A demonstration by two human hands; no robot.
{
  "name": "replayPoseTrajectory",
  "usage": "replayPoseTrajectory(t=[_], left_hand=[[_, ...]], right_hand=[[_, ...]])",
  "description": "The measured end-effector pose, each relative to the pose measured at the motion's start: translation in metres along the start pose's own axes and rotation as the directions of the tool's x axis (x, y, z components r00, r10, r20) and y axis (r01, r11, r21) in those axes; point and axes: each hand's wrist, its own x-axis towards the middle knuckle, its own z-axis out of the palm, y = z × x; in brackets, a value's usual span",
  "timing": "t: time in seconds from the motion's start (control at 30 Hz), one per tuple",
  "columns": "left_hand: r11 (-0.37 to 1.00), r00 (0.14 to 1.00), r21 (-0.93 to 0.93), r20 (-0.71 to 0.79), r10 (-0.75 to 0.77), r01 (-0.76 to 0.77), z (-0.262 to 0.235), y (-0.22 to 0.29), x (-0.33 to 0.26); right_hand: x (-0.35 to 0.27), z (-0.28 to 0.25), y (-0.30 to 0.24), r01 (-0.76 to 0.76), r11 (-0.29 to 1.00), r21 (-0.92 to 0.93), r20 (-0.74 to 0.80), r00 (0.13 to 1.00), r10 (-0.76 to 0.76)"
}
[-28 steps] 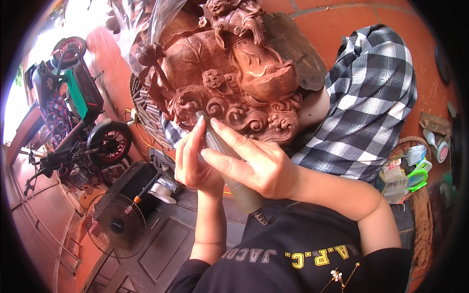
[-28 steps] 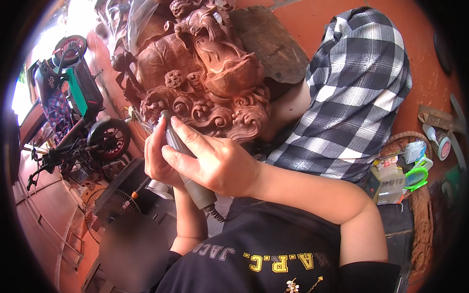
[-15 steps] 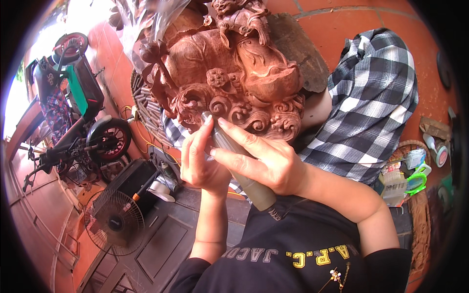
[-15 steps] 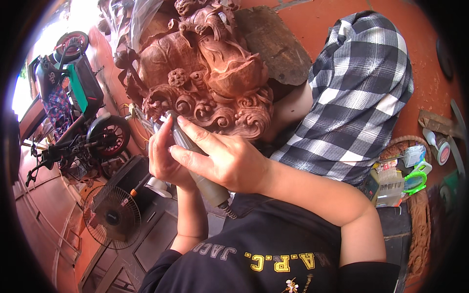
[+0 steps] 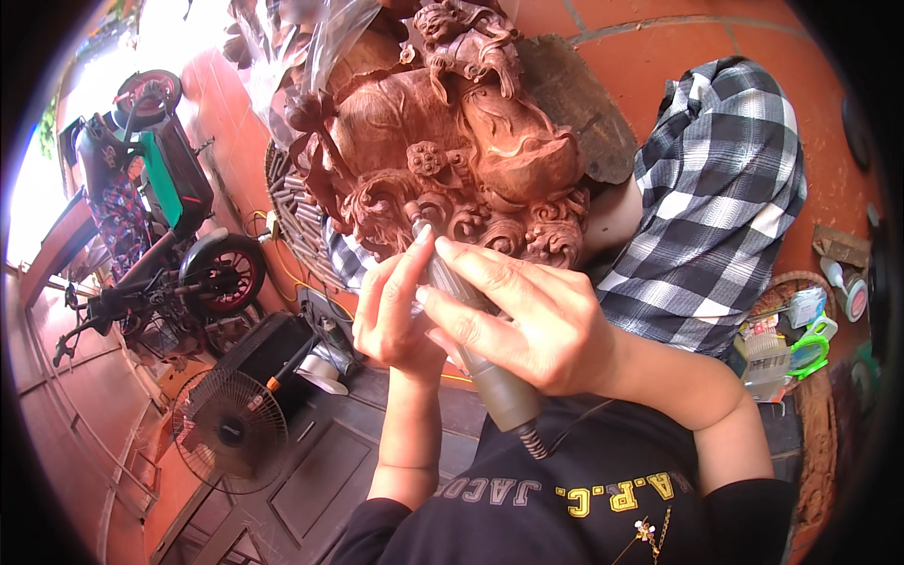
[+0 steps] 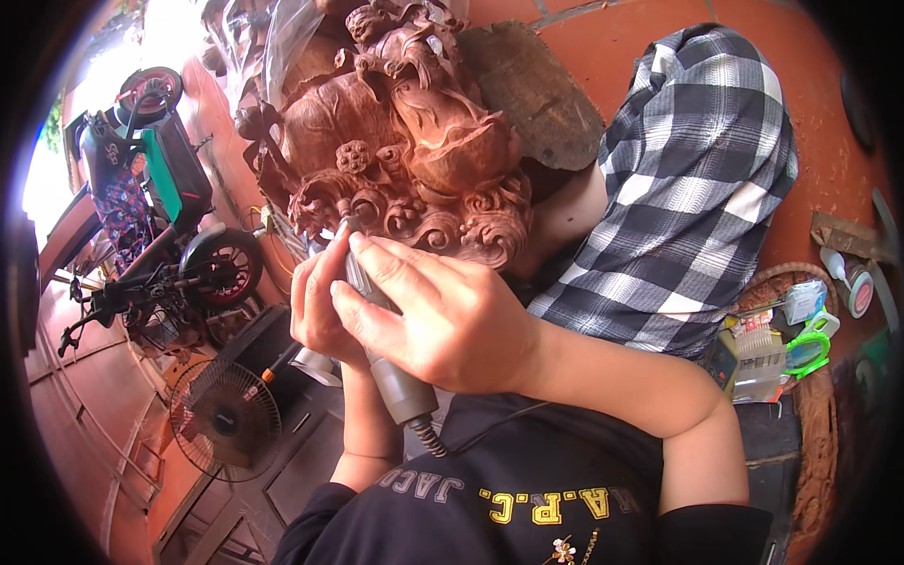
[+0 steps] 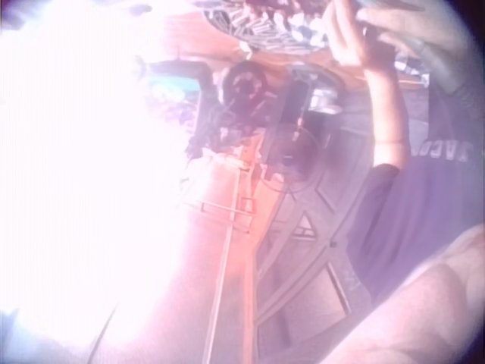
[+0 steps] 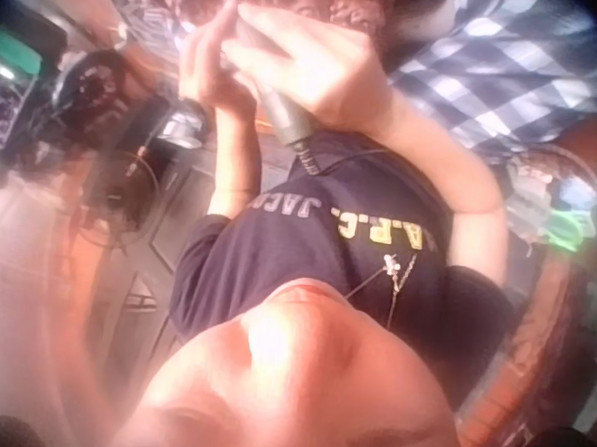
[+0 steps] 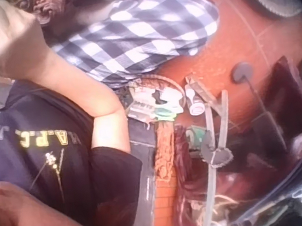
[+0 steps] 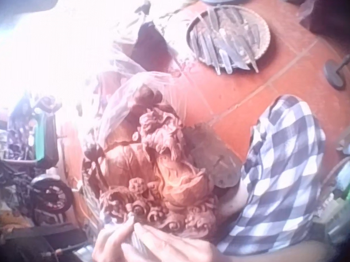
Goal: The person uses a rotary carving tool to refine details on a large, ornate wooden sculpture. They hold the tool with both hands and carefully work on the intricate patterns of the wood.
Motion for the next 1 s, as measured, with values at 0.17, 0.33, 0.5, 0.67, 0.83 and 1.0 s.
replayPoseTrajectory(t=[0.17,0.33,0.5,0.67,0.83,1.0], left_hand=[[0.999,0.999,0.048,0.032,0.014,-0.016,-0.008,0.0,0.007],[0.989,0.997,0.126,-0.023,0.079,-0.076,-0.007,-0.004,0.014],[0.998,0.999,0.053,-0.05,-0.02,0.022,-0.003,-0.004,0.021],[0.994,0.995,-0.033,-0.003,-0.1,0.1,-0.008,-0.003,0.02],[0.994,0.993,-0.035,0.06,-0.105,0.107,-0.006,0.007,0.017],[0.998,0.997,-0.02,0.041,-0.06,0.061,-0.003,0.011,0.023]], right_hand=[[-0.002,-0.001,0.001,-0.01,0.999,0.042,-0.006,1.0,0.01],[-0.001,-0.002,0.004,0.018,0.998,0.053,0.0,1.0,-0.018],[0.01,-0.002,0.007,-0.002,0.992,0.123,-0.002,1.0,0.002],[0.011,0.001,0.008,0.024,0.995,0.094,-0.026,0.999,-0.021],[0.002,-0.005,0.013,-0.035,0.986,0.163,0.004,0.999,0.034],[0.002,-0.008,0.017,-0.058,0.97,0.235,0.015,0.998,0.056]])
